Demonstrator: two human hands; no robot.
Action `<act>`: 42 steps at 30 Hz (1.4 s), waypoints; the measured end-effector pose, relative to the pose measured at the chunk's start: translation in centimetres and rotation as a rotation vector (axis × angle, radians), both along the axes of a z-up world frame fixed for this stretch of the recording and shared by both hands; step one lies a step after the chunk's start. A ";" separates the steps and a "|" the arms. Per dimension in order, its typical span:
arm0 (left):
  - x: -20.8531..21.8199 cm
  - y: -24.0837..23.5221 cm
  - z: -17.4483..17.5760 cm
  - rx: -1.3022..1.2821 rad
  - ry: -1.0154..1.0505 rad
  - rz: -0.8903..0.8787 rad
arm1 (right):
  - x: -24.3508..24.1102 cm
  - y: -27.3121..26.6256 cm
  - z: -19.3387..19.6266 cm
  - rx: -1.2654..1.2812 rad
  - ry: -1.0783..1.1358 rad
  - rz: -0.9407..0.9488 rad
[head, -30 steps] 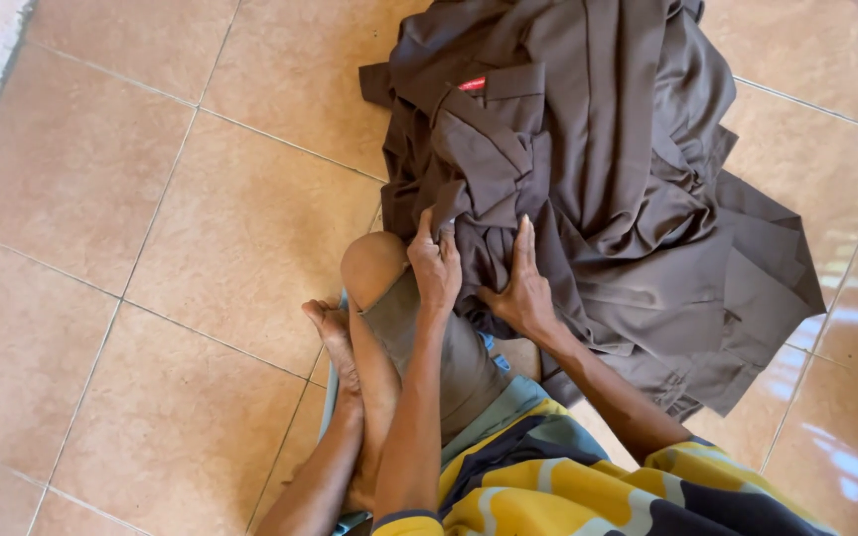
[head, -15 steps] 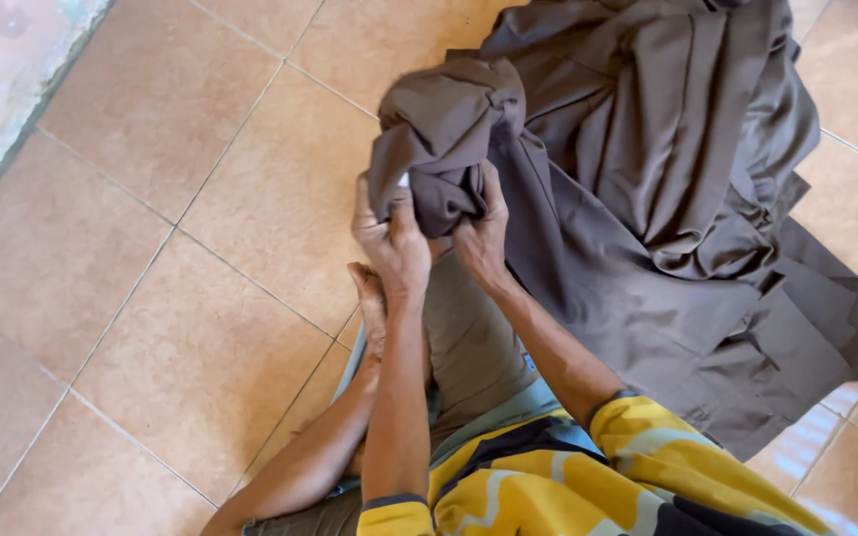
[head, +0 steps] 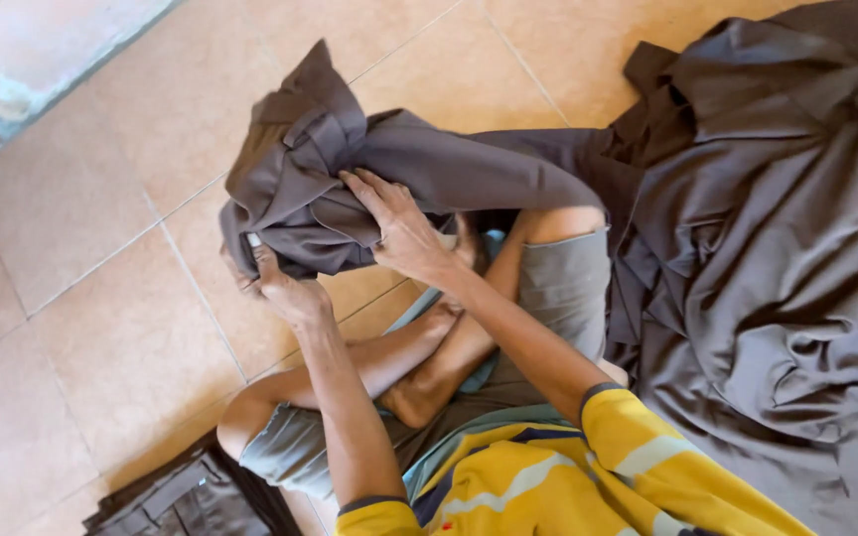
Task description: The person sits cross-legged on a tiled floor and folds several pairs of brown trousers by hand. They unfold each pair, align the legs, fold them in half lengthwise, then fold them into quarters, and place each finished pair onto a growing stack to the left.
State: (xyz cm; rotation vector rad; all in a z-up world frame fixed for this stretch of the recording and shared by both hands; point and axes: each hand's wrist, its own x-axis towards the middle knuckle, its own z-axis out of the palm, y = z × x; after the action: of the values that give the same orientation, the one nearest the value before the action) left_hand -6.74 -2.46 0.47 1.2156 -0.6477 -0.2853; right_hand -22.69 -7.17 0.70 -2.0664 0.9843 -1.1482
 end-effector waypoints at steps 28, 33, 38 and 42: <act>8.7 5.0 -17.6 0.429 0.254 -0.037 | 4.5 0.8 -14.5 0.332 0.171 0.136; 11.9 6.1 -3.9 0.334 0.250 -0.344 | 1.5 12.2 -10.7 0.361 0.032 0.257; 13.5 5.5 5.6 0.455 -0.066 -0.502 | 0.8 19.0 -5.6 0.042 0.115 0.385; 18.2 0.9 -3.2 0.779 -0.729 0.083 | 1.4 20.5 -6.8 0.149 0.493 0.642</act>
State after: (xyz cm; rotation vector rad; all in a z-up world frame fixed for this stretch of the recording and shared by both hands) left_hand 11.49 -1.59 -2.77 2.1267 -1.1660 0.0030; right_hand -21.33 13.34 -6.09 -2.3301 0.5045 -0.2383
